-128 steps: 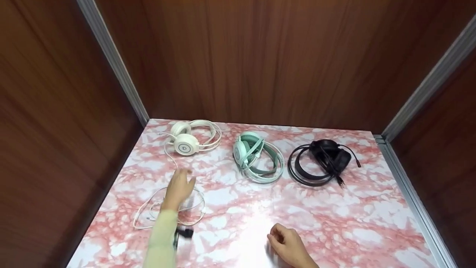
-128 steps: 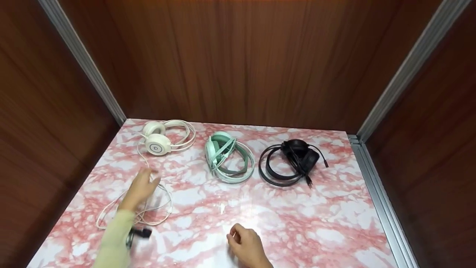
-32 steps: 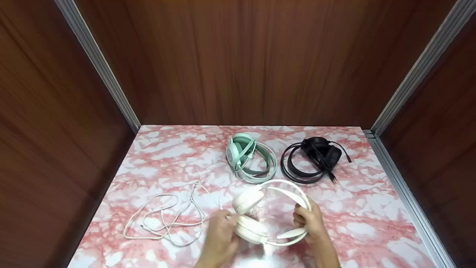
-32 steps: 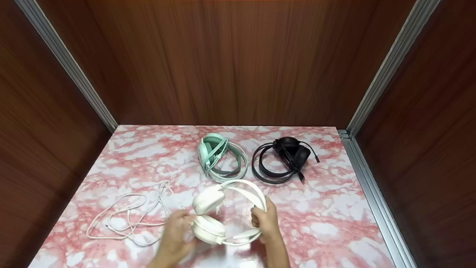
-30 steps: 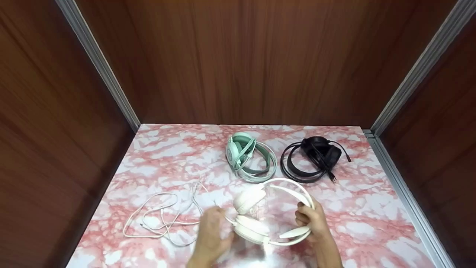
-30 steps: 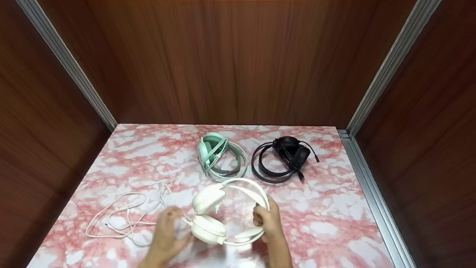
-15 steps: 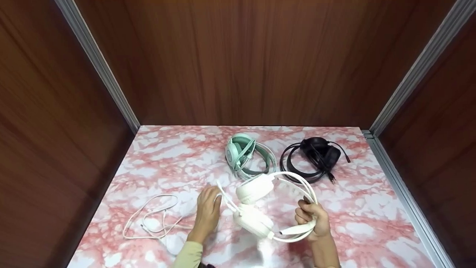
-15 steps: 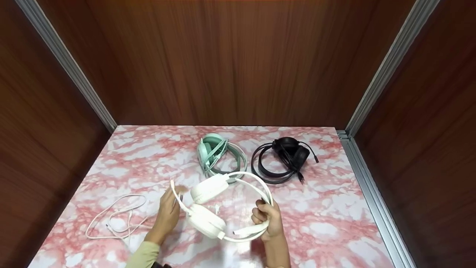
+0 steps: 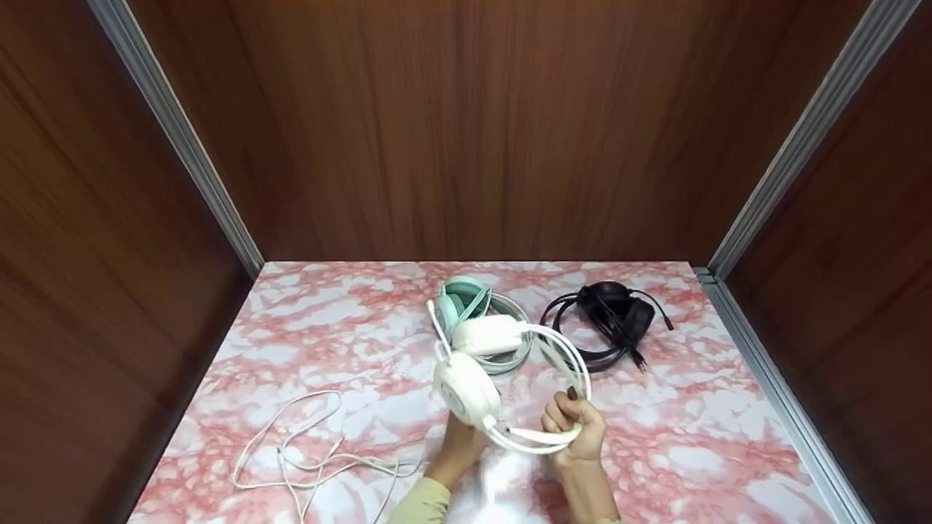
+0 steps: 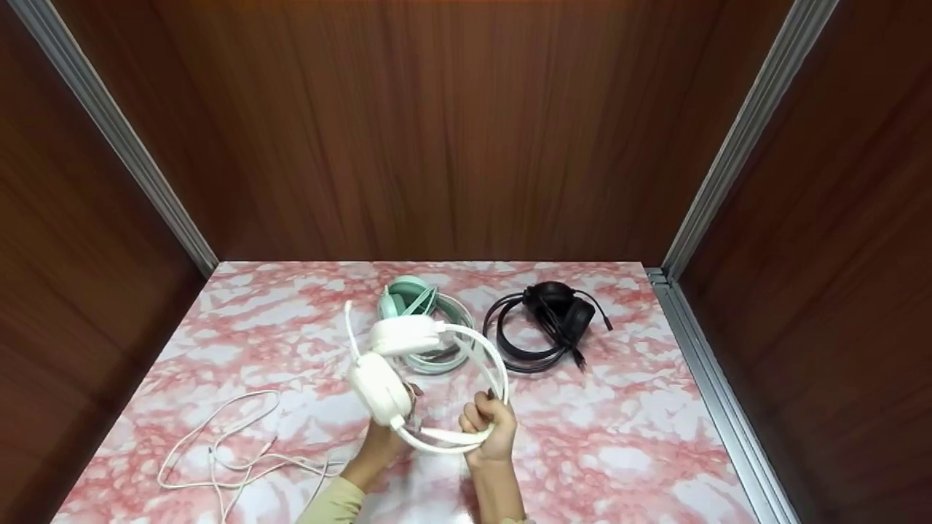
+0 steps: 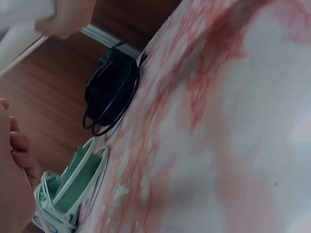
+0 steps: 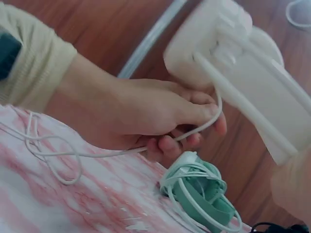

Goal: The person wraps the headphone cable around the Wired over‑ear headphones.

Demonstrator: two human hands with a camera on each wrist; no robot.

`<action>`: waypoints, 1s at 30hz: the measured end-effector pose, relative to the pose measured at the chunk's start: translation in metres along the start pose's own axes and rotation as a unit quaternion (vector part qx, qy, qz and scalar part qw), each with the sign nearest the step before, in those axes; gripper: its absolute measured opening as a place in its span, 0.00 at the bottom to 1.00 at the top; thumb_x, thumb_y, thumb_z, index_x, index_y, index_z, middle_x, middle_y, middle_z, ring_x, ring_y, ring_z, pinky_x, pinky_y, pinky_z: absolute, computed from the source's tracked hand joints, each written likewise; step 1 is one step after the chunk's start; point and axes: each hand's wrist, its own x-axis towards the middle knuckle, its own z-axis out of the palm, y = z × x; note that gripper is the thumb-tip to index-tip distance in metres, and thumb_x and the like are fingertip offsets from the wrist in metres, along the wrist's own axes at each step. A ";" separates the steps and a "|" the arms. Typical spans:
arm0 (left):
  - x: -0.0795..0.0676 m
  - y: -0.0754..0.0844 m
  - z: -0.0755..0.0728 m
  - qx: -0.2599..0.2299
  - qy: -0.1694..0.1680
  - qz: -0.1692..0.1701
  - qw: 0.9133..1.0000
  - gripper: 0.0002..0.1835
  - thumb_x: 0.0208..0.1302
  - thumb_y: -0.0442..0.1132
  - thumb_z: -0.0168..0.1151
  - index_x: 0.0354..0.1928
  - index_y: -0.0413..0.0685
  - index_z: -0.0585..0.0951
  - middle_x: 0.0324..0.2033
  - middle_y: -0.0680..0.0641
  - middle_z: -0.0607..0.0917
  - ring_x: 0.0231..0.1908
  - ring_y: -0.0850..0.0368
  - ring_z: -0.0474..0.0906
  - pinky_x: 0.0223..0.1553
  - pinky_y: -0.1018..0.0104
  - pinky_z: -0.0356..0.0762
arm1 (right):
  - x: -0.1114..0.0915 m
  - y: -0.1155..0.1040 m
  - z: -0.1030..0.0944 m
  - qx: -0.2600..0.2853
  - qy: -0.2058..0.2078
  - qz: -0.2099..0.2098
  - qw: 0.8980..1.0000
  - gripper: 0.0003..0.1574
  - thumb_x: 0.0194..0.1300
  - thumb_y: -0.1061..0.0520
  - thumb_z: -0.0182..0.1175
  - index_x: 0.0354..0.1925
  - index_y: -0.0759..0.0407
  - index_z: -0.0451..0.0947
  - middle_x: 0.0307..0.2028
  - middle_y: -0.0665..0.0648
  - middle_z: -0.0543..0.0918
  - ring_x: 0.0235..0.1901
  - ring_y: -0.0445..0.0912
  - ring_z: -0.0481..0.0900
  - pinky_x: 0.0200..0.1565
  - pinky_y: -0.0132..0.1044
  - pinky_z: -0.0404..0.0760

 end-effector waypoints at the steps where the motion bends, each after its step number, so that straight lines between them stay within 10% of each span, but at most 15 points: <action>1: 0.000 0.026 -0.002 0.021 -0.001 -0.025 0.999 0.10 0.64 0.29 0.58 0.46 0.36 0.77 0.41 0.42 0.81 0.45 0.51 0.76 0.52 0.52 0.73 | 0.000 0.001 0.001 -0.015 0.023 -0.026 0.999 0.19 0.56 0.72 0.27 0.25 0.58 0.63 0.19 0.49 0.46 0.16 0.39 0.43 0.18 0.27 0.46; 6: -0.003 0.074 -0.009 0.075 -0.012 -0.001 0.997 0.08 0.72 0.31 0.52 0.36 0.44 0.80 0.24 0.52 0.77 0.25 0.66 0.70 0.28 0.70 0.73 | 0.009 0.000 0.008 -0.128 0.143 -0.157 0.969 0.19 0.55 0.75 0.28 0.21 0.59 0.61 0.15 0.51 0.46 0.14 0.41 0.41 0.16 0.30 0.44; 15: -0.019 0.076 -0.039 0.210 -0.079 0.046 0.973 0.11 0.73 0.46 0.53 0.32 0.54 0.78 0.20 0.62 0.69 0.19 0.69 0.61 0.20 0.75 0.61 | 0.025 -0.013 0.013 -0.385 0.230 -0.328 0.831 0.15 0.42 0.79 0.41 0.27 0.64 0.60 0.10 0.50 0.61 0.07 0.41 0.56 0.09 0.30 0.54; 24: -0.030 0.074 -0.087 0.252 -0.088 0.067 0.961 0.08 0.68 0.40 0.61 0.29 0.53 0.78 0.17 0.65 0.66 0.17 0.72 0.59 0.19 0.76 0.62 | 0.044 -0.059 0.020 -0.492 0.266 -0.436 0.705 0.23 0.40 0.82 0.45 0.32 0.63 0.73 0.23 0.55 0.76 0.21 0.41 0.73 0.24 0.29 0.74; 30: -0.031 0.070 -0.111 0.266 -0.083 0.085 0.956 0.08 0.69 0.41 0.60 0.30 0.50 0.80 0.18 0.63 0.73 0.17 0.73 0.65 0.19 0.77 0.68 | 0.050 -0.076 0.041 -0.504 0.273 -0.462 0.677 0.19 0.40 0.82 0.48 0.27 0.64 0.72 0.23 0.55 0.76 0.24 0.42 0.70 0.27 0.30 0.70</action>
